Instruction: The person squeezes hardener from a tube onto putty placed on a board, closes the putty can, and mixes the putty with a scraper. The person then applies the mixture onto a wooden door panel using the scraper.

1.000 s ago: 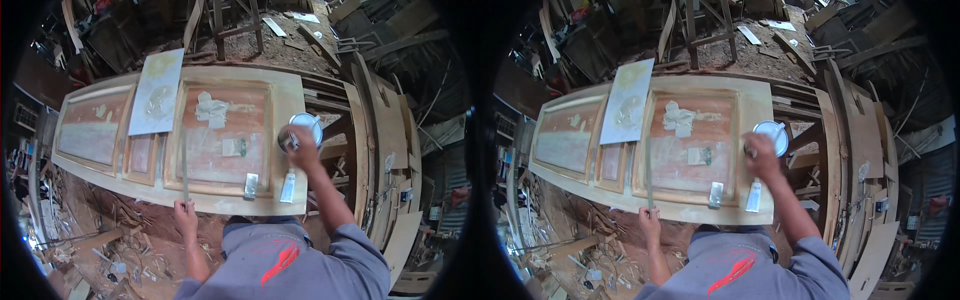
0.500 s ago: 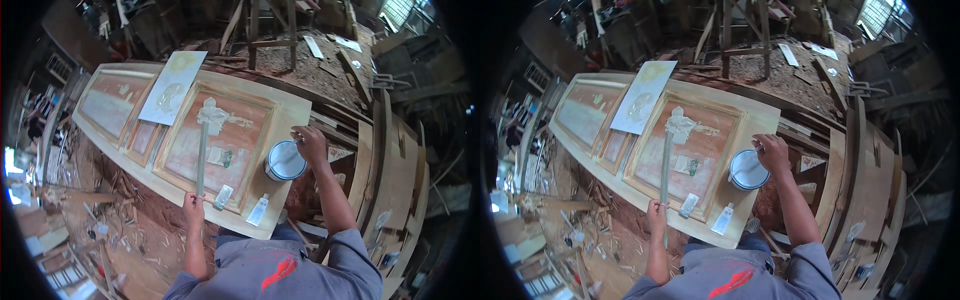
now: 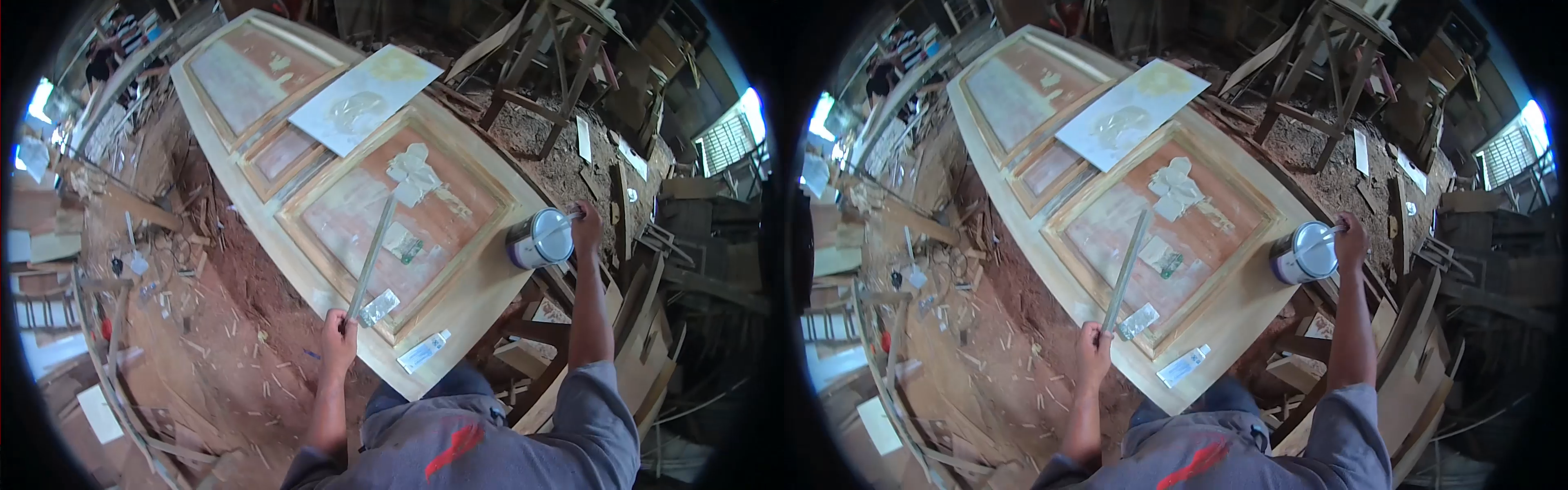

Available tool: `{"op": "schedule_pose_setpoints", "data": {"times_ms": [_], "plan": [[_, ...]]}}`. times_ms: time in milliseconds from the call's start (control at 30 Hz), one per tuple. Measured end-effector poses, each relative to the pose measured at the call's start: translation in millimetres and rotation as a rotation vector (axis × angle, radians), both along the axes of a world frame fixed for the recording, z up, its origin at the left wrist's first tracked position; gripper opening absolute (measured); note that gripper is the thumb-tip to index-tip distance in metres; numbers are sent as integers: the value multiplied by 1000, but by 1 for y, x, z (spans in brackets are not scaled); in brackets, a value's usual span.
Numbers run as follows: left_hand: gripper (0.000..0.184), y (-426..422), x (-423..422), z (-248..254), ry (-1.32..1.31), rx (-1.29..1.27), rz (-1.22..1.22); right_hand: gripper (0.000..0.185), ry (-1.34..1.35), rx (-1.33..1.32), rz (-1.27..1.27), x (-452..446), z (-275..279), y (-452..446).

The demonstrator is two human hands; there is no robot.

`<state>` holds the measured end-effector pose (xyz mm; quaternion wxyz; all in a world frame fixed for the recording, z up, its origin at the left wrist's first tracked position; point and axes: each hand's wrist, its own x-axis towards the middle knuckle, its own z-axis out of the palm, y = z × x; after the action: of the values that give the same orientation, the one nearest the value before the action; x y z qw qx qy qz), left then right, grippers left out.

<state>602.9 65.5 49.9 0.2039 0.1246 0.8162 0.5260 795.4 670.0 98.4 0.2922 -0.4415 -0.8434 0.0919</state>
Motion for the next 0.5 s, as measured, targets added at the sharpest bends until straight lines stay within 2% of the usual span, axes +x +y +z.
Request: {"op": "schedule_pose_setpoints", "data": {"times_ms": [67,200,300,400,500], "plan": [[13,1,-12,0,16,-54,-16,18,-22,-72,91,-7,10,7],[17,18,-27,10,88,-42,-24,34,-494,-240,258,-8,65,-17],[19,35,-44,1,169,-27,-49,45,-659,-138,452,-3,67,-15],[19,68,-71,-3,314,-48,-89,51,-489,-239,737,-86,109,-78],[20,107,-106,-7,386,-134,-130,51,-452,-262,884,-175,74,-87]]}}
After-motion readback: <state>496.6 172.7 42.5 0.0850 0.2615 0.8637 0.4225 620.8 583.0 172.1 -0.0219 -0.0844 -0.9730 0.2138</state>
